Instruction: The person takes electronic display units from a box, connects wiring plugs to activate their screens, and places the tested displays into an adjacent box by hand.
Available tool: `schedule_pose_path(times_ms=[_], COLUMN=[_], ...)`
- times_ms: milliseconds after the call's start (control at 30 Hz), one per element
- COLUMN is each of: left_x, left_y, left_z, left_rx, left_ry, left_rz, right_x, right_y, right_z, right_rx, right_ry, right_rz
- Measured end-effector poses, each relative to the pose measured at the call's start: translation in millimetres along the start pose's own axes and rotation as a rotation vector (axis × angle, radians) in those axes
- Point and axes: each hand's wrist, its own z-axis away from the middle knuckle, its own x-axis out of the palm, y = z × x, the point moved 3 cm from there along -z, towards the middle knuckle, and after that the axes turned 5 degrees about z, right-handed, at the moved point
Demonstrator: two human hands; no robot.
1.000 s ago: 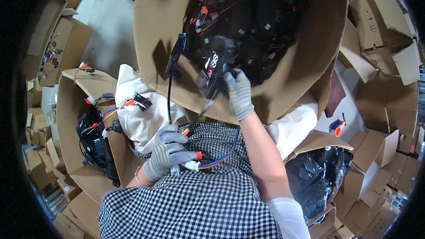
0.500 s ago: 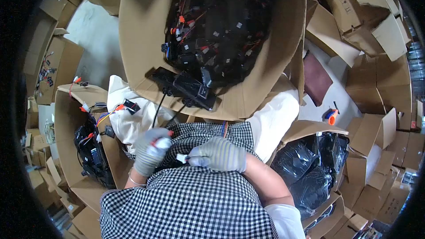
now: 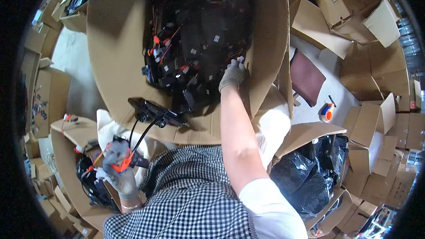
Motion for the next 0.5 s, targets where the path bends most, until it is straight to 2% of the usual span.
schedule_pose_path(times_ms=[67,100,133,200,233,267,333,367,400,467,500], left_x=[50,53,51,47,48,50,53,55,61,71,67], left_y=[5,1,-3,-7,-9,-10,-12,-12,-11,-11,-16], left_z=[-9,-17,-19,-23,-26,-29,-30,-27,-24,-18,-16], left_rx=[0.059,0.097,0.114,0.032,0.032,0.056,0.083,0.188,0.16,0.105,-0.021], left_ry=[-0.395,-0.463,-0.399,-0.339,-0.339,-0.358,-0.377,-0.341,-0.323,-0.287,-0.295], left_rz=[-0.314,-0.341,-0.458,-0.474,-0.474,-0.524,-0.572,-0.794,-0.804,-0.823,-0.761], right_x=[7,11,13,20,17,14,13,10,13,3,-5], right_y=[16,12,11,15,4,-1,-14,-31,-46,-44,-51], right_z=[-50,-56,-61,-69,-64,-59,-40,-8,23,77,109], right_rx=[-0.172,-0.234,-0.234,-0.03,0.072,0.071,0.022,-0.171,-0.122,-0.101,-0.128], right_ry=[-0.037,-0.072,-0.066,-0.293,-0.341,-0.34,-0.536,-0.471,-0.492,-0.576,-0.675], right_rz=[0.567,0.647,0.642,0.092,0.115,0.114,-0.053,0.105,0.162,0.025,0.084])
